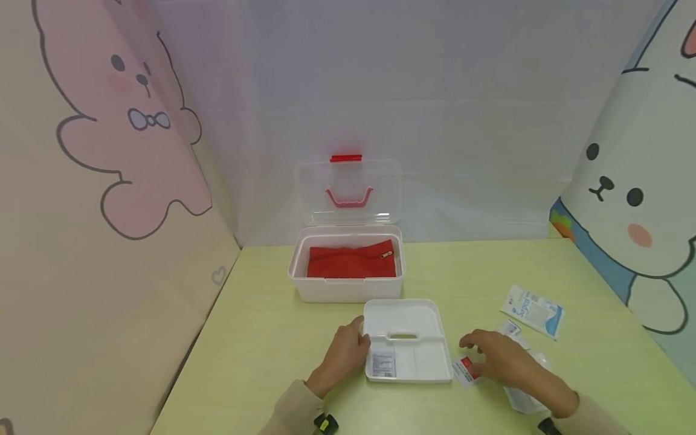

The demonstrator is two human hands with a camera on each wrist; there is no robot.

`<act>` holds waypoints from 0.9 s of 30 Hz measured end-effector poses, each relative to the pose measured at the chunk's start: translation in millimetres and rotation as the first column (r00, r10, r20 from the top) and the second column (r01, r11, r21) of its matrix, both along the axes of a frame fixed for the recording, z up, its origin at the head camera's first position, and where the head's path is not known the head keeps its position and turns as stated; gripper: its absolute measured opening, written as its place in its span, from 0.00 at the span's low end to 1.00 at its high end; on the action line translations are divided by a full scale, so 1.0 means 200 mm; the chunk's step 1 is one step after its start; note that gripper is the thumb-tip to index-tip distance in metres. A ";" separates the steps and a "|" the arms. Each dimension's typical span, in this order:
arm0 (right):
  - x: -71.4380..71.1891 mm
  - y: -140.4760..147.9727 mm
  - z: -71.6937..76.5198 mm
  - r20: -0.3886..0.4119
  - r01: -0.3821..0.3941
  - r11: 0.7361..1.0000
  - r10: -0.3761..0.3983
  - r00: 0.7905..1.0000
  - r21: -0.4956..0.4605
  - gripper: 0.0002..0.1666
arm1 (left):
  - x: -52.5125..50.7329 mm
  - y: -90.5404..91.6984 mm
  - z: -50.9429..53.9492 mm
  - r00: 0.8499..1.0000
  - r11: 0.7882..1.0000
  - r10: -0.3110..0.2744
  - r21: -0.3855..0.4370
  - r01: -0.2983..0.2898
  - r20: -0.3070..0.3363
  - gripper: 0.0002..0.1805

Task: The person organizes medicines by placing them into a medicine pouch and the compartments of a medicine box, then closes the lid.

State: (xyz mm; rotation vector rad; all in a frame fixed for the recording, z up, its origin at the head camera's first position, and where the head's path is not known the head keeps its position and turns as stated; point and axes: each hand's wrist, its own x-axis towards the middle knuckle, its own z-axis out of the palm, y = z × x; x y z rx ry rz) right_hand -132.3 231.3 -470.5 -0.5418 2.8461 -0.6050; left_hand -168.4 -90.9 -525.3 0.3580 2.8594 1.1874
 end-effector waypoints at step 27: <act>0.00 -0.04 -0.12 -0.073 -0.024 0.994 0.031 0.997 0.106 0.22 | 0.01 0.00 0.00 1.000 1.000 0.014 0.004 -0.015 0.013 0.26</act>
